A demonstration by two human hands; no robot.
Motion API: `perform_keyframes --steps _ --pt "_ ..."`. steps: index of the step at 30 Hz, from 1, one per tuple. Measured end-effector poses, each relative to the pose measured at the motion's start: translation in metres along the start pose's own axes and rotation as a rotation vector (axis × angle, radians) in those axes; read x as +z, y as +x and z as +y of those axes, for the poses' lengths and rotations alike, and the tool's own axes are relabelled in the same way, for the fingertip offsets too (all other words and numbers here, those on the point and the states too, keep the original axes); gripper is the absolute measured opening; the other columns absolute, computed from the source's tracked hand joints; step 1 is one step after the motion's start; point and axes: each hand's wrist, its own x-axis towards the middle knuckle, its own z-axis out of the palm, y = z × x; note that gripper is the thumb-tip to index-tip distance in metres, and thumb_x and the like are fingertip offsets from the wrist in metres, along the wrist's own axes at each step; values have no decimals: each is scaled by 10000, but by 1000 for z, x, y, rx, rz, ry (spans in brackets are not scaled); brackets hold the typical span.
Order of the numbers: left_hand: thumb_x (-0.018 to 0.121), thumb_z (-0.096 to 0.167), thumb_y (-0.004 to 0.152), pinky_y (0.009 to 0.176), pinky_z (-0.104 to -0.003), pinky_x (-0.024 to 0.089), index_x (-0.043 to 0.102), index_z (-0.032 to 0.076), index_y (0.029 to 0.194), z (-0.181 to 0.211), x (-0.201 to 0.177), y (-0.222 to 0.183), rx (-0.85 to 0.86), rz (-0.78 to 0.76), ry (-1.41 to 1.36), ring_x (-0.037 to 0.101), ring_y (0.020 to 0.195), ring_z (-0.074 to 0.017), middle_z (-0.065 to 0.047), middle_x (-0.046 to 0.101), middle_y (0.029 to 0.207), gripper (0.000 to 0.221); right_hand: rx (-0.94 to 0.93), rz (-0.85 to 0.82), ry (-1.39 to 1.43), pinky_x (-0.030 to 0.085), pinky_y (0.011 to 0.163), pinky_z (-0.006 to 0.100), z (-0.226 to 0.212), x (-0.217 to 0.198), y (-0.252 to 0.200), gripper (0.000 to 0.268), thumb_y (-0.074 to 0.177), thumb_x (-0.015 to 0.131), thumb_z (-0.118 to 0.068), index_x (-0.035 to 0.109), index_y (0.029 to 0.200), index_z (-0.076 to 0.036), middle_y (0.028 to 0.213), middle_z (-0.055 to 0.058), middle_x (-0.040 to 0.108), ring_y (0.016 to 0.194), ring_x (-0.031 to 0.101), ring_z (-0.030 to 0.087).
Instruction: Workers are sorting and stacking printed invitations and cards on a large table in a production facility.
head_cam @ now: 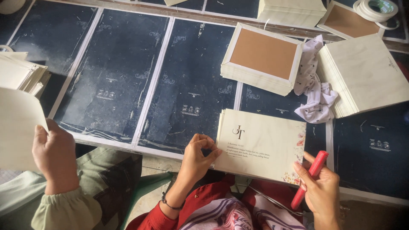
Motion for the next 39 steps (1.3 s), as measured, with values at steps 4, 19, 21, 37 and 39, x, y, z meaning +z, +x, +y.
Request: perform_keyframes --steps 4,19,21,37,39 --pt "845 192 815 840 -274 525 789 115 827 -10 1 1 7 8 35 616 940 -134 7 605 1040 97 19 3 13 314 393 195 1 7 0 489 878 717 30 663 1364 13 932 89 705 594 500 75" --pt "809 271 841 1006 -416 462 754 133 833 -30 11 1 -32 17 115 536 1198 -223 16 595 1141 150 32 17 -26 350 455 219 12 6 3 501 879 728 9 645 1372 41 827 66 593 620 488 115" --pt "845 257 823 1008 -361 467 777 145 832 -30 12 1 -25 38 157 554 1161 -214 28 620 1132 131 39 28 -23 354 449 214 14 7 4 487 877 737 -6 656 1356 26 815 49 585 613 488 108" --pt "803 209 836 879 -337 528 812 68 851 -14 11 -8 27 75 199 563 1141 -225 -13 668 1097 143 -23 -21 -151 471 428 257 3 -3 9 264 804 842 16 749 1051 -2 702 59 655 504 576 127" --pt "762 215 866 754 -321 636 803 67 871 -5 8 -10 -113 42 187 532 1204 -194 3 659 1155 153 -3 -47 -256 519 480 274 -9 1 7 238 834 842 -65 765 1054 -19 705 59 705 542 620 153"
